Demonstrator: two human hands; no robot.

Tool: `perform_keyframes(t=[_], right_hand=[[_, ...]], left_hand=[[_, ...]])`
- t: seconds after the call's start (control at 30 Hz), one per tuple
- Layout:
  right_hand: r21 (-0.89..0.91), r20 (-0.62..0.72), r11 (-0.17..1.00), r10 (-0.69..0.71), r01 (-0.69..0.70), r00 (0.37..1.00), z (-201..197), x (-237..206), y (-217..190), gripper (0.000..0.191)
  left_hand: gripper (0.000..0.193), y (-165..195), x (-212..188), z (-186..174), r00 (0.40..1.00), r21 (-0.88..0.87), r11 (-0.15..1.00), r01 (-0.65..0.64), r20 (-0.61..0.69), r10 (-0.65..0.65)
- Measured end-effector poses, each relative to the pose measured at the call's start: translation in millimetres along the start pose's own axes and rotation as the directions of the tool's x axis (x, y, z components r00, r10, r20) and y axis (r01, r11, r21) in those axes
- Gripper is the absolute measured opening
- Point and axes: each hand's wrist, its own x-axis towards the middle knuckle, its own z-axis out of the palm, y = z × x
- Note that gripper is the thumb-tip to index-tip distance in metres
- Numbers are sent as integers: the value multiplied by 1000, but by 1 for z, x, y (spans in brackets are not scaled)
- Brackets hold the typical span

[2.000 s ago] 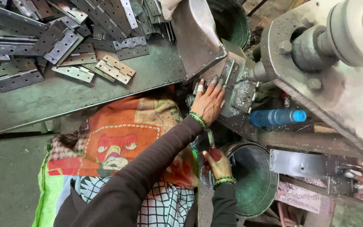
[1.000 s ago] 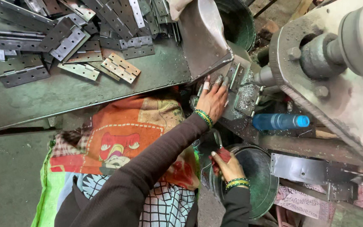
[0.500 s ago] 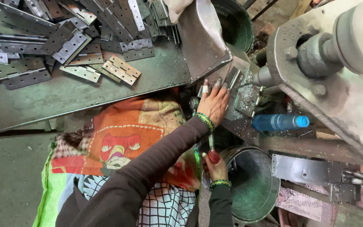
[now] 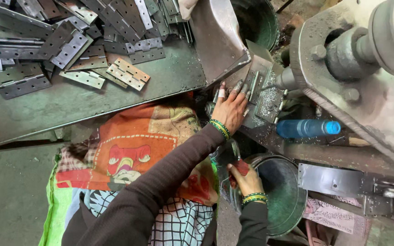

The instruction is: The person repeatedly places small metal hinges under a rotating grinding wheel to smooth their edges. They hold each hinge with their left hand and operate a lever with their right hand to engage the grinder, then remove the hinge and repeat the process with the next piece from a nearby pile.

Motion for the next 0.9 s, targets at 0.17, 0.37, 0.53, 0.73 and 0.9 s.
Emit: perform_keyframes(t=[0.17, 0.37, 0.53, 0.73, 0.9], right_hand=[[169, -130, 983, -54, 76, 990, 37, 13, 34, 40], [310, 36, 950, -41, 28, 999, 21, 14, 20, 34], [-75, 97, 976, 213, -206, 972, -21, -6, -17, 37], [239, 116, 970, -80, 51, 990, 10, 5, 8, 48], [36, -122, 992, -113, 118, 986, 32, 17, 36, 39]], left_hand=[[51, -2, 1, -3, 1000, -45, 999, 8, -6, -8], [42, 0, 0, -2, 1000, -64, 998, 15, 14, -15], [51, 0, -7, -4, 991, -18, 1000, -23, -129, 21], [45, 4, -12, -6, 996, -9, 1000, -14, -85, 14], [40, 3, -11, -7, 1000, -37, 999, 11, -9, -12]])
